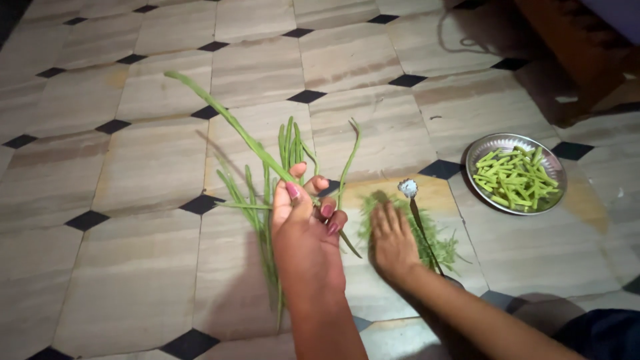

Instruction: The person snaps long beans into pieces by hand and places them into a metal plate, then uses a traditional floor-mounted blade to finely shred the remaining beans.

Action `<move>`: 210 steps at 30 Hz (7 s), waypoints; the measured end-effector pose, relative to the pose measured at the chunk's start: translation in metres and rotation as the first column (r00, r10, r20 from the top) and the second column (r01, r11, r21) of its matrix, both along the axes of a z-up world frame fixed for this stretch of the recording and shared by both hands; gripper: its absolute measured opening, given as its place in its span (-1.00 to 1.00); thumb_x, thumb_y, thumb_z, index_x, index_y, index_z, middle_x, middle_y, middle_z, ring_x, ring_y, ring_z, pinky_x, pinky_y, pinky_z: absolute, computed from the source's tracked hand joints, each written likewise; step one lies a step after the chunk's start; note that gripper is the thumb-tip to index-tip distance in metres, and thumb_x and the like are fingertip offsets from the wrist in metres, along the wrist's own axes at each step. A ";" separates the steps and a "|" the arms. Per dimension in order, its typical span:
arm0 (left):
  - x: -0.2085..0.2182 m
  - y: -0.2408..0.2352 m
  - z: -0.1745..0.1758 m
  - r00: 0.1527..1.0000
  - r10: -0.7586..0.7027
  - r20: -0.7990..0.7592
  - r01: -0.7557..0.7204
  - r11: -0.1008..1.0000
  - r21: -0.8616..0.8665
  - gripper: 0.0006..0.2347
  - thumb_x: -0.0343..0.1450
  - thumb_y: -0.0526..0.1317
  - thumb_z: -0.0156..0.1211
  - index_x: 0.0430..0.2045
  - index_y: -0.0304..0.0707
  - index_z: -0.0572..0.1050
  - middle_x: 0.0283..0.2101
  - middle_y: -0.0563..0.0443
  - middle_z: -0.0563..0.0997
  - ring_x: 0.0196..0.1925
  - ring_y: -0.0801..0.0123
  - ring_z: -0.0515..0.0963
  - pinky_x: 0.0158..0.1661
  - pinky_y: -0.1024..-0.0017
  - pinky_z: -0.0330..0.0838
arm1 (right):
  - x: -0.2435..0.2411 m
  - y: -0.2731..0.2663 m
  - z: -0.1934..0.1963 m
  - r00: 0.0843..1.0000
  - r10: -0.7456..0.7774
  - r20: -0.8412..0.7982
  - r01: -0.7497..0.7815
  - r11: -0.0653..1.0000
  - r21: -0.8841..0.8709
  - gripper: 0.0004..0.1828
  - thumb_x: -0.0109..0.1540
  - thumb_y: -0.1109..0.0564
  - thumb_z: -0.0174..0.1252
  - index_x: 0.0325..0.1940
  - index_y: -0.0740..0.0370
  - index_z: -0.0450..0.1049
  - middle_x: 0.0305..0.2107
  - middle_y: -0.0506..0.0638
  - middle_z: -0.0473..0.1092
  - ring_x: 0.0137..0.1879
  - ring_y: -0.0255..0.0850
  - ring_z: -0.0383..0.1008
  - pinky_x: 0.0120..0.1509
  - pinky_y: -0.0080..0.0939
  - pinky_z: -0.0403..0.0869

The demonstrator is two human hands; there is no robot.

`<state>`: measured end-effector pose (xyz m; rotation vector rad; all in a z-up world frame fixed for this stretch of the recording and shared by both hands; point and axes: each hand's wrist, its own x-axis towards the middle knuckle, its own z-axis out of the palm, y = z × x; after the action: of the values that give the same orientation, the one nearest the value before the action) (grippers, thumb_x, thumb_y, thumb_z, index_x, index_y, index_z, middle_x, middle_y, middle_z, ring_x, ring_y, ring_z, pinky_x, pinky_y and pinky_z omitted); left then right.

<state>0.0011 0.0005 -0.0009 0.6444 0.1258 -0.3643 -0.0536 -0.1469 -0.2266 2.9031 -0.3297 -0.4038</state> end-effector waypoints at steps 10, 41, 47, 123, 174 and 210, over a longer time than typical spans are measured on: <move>0.001 0.002 0.000 1.000 0.001 0.008 -0.001 1.000 -0.024 -0.78 0.54 -0.26 -0.09 0.07 -0.20 0.32 -0.22 -0.01 0.45 -0.42 0.47 0.30 -0.44 0.50 0.22 | -0.011 0.006 0.068 0.991 0.073 0.110 -0.060 0.991 -0.116 -0.34 0.22 0.01 -0.02 0.31 0.49 0.25 0.32 0.35 0.13 0.48 0.20 0.03 0.50 0.15 0.04; 0.006 -0.001 -0.012 0.998 -0.048 0.039 0.042 0.991 0.129 -0.74 0.51 -0.32 -0.07 0.11 -0.19 0.31 -0.16 0.00 0.41 -0.37 0.46 0.30 -0.39 0.50 0.22 | -0.082 -0.216 0.011 0.985 0.170 -0.029 -0.115 0.773 0.624 -0.39 0.02 0.23 0.40 0.15 -0.05 0.54 0.31 0.11 0.18 0.43 0.08 0.17 0.48 -0.03 0.24; 0.008 0.001 -0.015 0.996 -0.058 0.064 0.052 0.993 0.102 -0.72 0.48 -0.35 -0.05 0.11 -0.20 0.32 -0.16 -0.02 0.41 -0.37 0.45 0.30 -0.40 0.51 0.23 | -0.112 -0.234 0.027 0.985 0.074 -0.158 0.021 0.847 0.532 -0.45 0.03 0.17 0.41 0.11 -0.03 0.54 0.18 0.03 0.31 0.31 -0.01 0.35 0.38 -0.09 0.39; 0.011 -0.008 -0.024 0.998 -0.050 -0.041 0.052 0.996 0.073 -0.75 0.51 -0.22 -0.01 0.08 -0.18 0.36 -0.21 0.01 0.44 -0.39 0.45 0.32 -0.42 0.48 0.22 | 0.056 -0.112 -0.037 0.764 0.558 0.324 -0.645 0.676 0.357 -0.14 0.34 -0.27 -0.04 0.56 0.26 -0.06 0.50 0.18 -0.08 0.61 0.14 -0.19 0.59 0.18 -0.15; -0.161 -0.006 -0.029 0.925 -0.379 0.030 0.324 0.828 0.457 -0.78 0.59 -0.19 -0.13 -0.08 -0.22 0.50 -0.35 0.13 0.50 -0.52 0.65 0.29 -0.54 0.62 0.19 | -0.181 -0.004 0.024 0.826 -0.544 -0.146 0.528 0.658 0.537 -0.60 0.31 0.04 0.10 0.25 -0.01 0.44 0.24 0.14 0.34 0.34 0.10 0.37 0.37 0.12 0.37; -0.068 -0.019 -0.167 0.967 -0.222 0.125 0.059 0.675 0.736 -0.79 0.56 -0.28 -0.12 -0.16 -0.26 0.55 -0.42 0.01 0.52 -0.57 0.53 0.35 -0.61 0.52 0.27 | -0.090 -0.226 -0.075 0.987 -0.039 0.158 -0.105 0.593 0.798 -0.61 -0.06 0.28 0.28 -0.15 0.15 0.67 -0.28 0.09 0.64 -0.13 -0.12 0.65 0.02 -0.15 0.57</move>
<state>-0.0669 -0.0183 -0.1680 1.5010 0.0144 -0.3924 -0.1433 -0.3727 -0.3016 3.8634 -0.1124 -0.3813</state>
